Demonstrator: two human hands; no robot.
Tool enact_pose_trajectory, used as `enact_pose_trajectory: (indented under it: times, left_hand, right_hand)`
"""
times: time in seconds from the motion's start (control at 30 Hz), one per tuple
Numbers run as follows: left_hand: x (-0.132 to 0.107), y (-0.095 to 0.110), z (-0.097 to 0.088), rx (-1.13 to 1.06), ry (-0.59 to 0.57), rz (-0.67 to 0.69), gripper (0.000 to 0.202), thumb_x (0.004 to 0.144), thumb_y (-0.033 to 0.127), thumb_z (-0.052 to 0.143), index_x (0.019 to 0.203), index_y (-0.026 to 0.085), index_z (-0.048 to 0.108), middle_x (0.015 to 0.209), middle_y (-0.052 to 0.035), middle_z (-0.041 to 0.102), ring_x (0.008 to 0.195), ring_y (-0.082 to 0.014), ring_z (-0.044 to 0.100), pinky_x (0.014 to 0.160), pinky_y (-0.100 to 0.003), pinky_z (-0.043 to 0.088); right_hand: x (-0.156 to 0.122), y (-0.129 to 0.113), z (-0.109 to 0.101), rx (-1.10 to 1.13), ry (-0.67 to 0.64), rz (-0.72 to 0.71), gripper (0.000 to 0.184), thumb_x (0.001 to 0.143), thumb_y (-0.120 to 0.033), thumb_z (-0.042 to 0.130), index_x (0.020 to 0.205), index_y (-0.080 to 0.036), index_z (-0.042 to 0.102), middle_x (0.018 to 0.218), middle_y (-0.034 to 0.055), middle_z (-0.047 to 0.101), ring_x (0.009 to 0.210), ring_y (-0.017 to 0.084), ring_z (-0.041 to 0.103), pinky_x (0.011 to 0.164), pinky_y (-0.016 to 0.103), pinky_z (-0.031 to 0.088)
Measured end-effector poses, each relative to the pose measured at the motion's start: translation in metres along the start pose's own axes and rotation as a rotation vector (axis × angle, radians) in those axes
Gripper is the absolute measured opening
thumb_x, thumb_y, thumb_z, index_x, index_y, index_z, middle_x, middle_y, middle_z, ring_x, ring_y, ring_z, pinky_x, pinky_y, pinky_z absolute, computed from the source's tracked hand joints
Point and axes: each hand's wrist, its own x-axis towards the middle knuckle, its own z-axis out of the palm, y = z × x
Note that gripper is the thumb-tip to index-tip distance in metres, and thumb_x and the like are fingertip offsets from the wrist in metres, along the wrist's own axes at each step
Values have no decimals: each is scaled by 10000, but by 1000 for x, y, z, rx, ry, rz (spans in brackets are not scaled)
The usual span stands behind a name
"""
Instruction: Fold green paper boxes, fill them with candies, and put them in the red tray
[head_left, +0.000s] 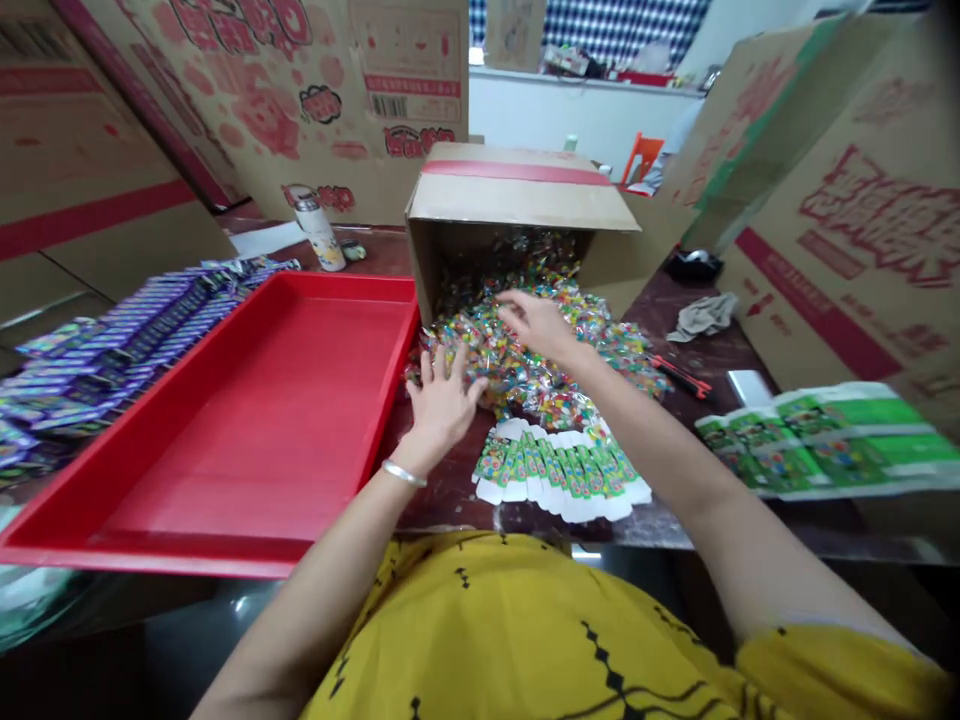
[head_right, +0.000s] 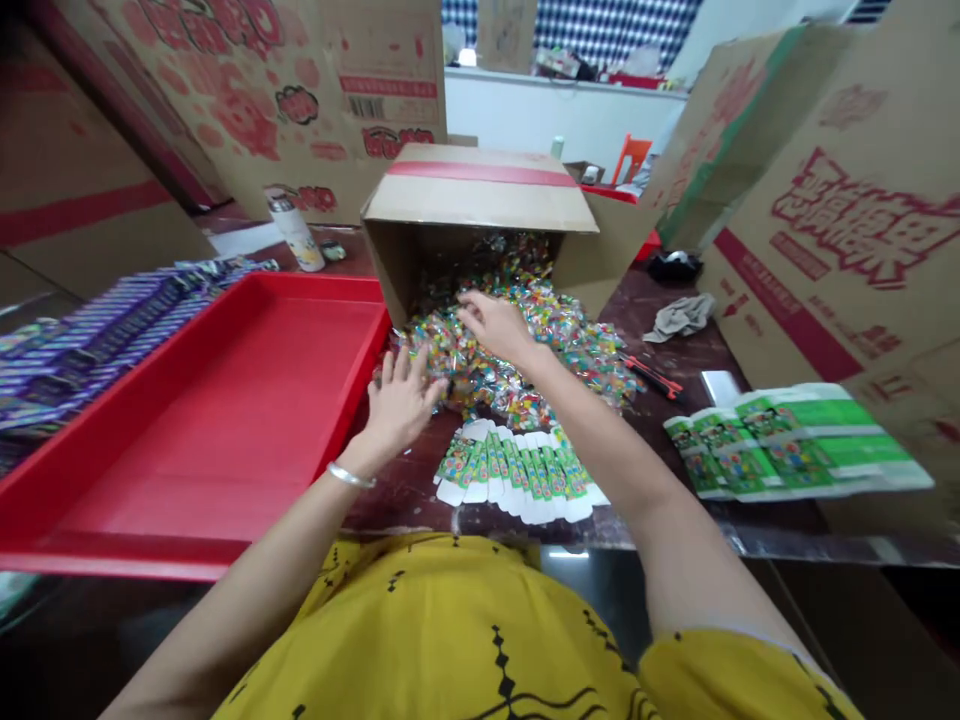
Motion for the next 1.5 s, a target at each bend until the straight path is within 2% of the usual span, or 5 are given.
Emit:
enact_pose_trajectory:
  times: [0.23,0.43,0.6,1.1,1.5]
  left_hand:
    - [-107,11,31,55,-69,207,639,877,556,553,1341,118,515,1181,-201,608,1098,-341,559,848,-447,535]
    - [-113,-15,60,-19,-14,390,605,942,480,481,1487,236,381,1567,-144,352,1452,-328,300,1093,-518,398]
    - [-114,-18,67,8,-99,634,573,947,485,465,1495,375,342,1606,-53,292,1487,-324,236,1147,-610,279]
    - [-138,-41,47,23,-100,420,435,970,410,453,1352,227,549,1428,-110,545,1287,-297,491,1089,-504,366]
    - [-132,-47,41,-542,80,148,312,957,295,503,1250,196,545,1300,-132,584,1204,-251,539,1012,-413,426]
  right_hand:
    - [-139,-37,33,-162,-219,210,313,944,-417,526,981,-206,754,989,99,735,915,257,660,805,344,471]
    - [-227,-15,30,-320,203,456,494,995,-450,370,1320,-147,586,1406,148,539,1365,292,385,1122,450,323]
    - [-288,-8,51,-393,16,762,839,937,-623,329,1487,11,320,1564,266,272,1473,367,191,1160,528,228]
    - [-177,-73,61,-43,-170,212,308,1010,-374,423,1170,-248,654,1058,90,651,983,227,629,820,324,487]
    - [-121,-75,68,372,-293,363,123,900,-308,614,854,-218,544,744,-21,626,662,155,636,639,261,449]
